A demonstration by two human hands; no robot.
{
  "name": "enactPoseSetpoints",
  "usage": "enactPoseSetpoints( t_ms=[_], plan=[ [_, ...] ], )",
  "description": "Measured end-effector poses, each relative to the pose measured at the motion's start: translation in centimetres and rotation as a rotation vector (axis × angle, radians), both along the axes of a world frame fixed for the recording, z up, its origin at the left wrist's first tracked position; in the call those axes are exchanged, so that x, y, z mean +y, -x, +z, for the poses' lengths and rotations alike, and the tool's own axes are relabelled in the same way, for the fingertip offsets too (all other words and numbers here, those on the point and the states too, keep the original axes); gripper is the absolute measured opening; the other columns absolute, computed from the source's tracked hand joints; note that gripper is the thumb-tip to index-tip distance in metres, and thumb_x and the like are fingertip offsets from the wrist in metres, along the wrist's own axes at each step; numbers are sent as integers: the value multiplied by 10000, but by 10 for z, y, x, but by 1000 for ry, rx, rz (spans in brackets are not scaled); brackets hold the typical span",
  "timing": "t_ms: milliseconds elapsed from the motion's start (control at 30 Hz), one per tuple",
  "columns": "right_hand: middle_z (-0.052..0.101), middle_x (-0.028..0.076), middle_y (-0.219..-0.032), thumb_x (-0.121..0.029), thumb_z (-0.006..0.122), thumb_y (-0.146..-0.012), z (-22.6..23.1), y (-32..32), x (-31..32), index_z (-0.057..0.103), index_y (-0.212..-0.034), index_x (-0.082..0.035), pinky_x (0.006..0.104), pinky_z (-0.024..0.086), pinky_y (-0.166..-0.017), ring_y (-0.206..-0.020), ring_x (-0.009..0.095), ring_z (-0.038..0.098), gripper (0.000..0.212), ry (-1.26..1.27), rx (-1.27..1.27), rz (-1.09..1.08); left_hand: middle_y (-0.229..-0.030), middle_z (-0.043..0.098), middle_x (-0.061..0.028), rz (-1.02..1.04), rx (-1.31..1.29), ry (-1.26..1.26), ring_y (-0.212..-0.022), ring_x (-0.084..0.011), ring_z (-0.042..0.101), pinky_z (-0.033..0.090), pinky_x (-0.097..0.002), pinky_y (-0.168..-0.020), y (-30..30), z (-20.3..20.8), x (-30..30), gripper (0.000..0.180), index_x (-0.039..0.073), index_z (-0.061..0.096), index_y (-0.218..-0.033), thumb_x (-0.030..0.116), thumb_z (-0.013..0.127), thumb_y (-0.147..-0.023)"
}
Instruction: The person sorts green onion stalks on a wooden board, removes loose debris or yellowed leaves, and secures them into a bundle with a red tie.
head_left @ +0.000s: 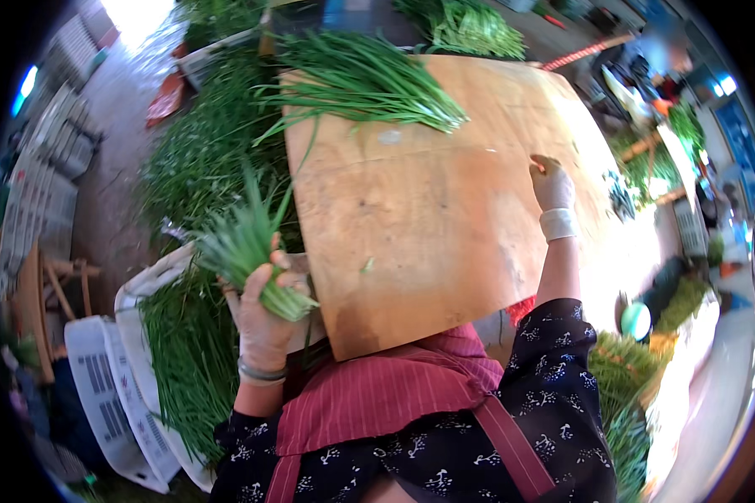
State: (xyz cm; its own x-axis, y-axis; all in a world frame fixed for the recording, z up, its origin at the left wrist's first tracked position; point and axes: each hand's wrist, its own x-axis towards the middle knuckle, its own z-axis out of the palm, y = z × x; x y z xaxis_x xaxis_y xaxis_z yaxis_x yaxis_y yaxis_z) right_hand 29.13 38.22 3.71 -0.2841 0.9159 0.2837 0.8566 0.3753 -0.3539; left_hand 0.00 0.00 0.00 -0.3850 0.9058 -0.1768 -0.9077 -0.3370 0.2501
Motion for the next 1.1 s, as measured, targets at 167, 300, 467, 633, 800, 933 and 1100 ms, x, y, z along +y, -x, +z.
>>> enactPoseSetpoints(
  t_ms=[167, 300, 467, 633, 800, 933, 1100],
  plan=[
    [599, 117, -1055, -297, 612, -767, -19, -56, 22, 645, -1026, -153, 361, 449, -816, -942, 288, 582, 299, 28, -196, -281, -1007, 537, -28, 59, 28, 21, -768, -121, 509, 446, -331, -756, -7, 8, 24, 479, 59, 368, -1303, 82, 512, -847],
    [621, 153, -981, -301, 607, -755, -33, -69, 28, 656, -986, -138, 379, 465, -781, -893, 308, 597, 287, 166, -286, -338, -1046, 532, -28, 31, 26, -67, -787, -122, 507, 436, -331, -775, -18, 17, 29, 487, 69, 315, -1336, 102, 476, -877],
    [634, 133, -872, -243, 572, -769, -36, -37, 18, 657, -892, -138, 388, 478, -698, -816, 305, 607, 183, 10, -354, -160, -1095, 523, -24, 30, 115, -142, -810, -129, 493, 406, -330, -822, -4, 25, 26, 485, 74, 265, -1364, 125, 432, -911],
    [644, 77, -800, -216, 596, -795, 65, 19, -47, 651, -902, -103, 288, 467, -603, -686, 172, 604, 165, 51, 132, 221, -1067, 510, -25, 104, 188, -53, -794, -117, 477, 418, -325, -789, 2, 33, 17, 475, 57, 307, -1336, 114, 468, -893],
    [607, -9, -759, -196, 601, -823, 113, 1, -29, 642, -949, -42, 182, 417, -560, -640, 52, 549, 203, 461, 993, 230, -1092, 511, -27, 75, 151, -111, -801, -122, 477, 420, -334, -804, 4, 33, 20, 471, 64, 299, -1345, 109, 449, -900],
    [577, -30, -746, -220, 578, -852, 41, -49, 17, 631, -952, -55, 181, 394, -523, -619, 52, 521, 200, 666, 1301, -35, -1094, 515, -30, 19, 99, -149, -810, -123, 481, 420, -332, -811, -8, 41, 31, 479, 73, 287, -1354, 106, 441, -902],
    [629, 16, -733, -194, 631, -807, -57, -105, 41, 626, -904, -76, 221, 445, -501, -588, 115, 573, 154, 775, 1337, -386, -1084, 522, -23, -61, 42, -59, -813, -120, 488, 424, -326, -811, -24, 33, 41, 447, 78, 327, -1330, 126, 447, -902]
  ],
)
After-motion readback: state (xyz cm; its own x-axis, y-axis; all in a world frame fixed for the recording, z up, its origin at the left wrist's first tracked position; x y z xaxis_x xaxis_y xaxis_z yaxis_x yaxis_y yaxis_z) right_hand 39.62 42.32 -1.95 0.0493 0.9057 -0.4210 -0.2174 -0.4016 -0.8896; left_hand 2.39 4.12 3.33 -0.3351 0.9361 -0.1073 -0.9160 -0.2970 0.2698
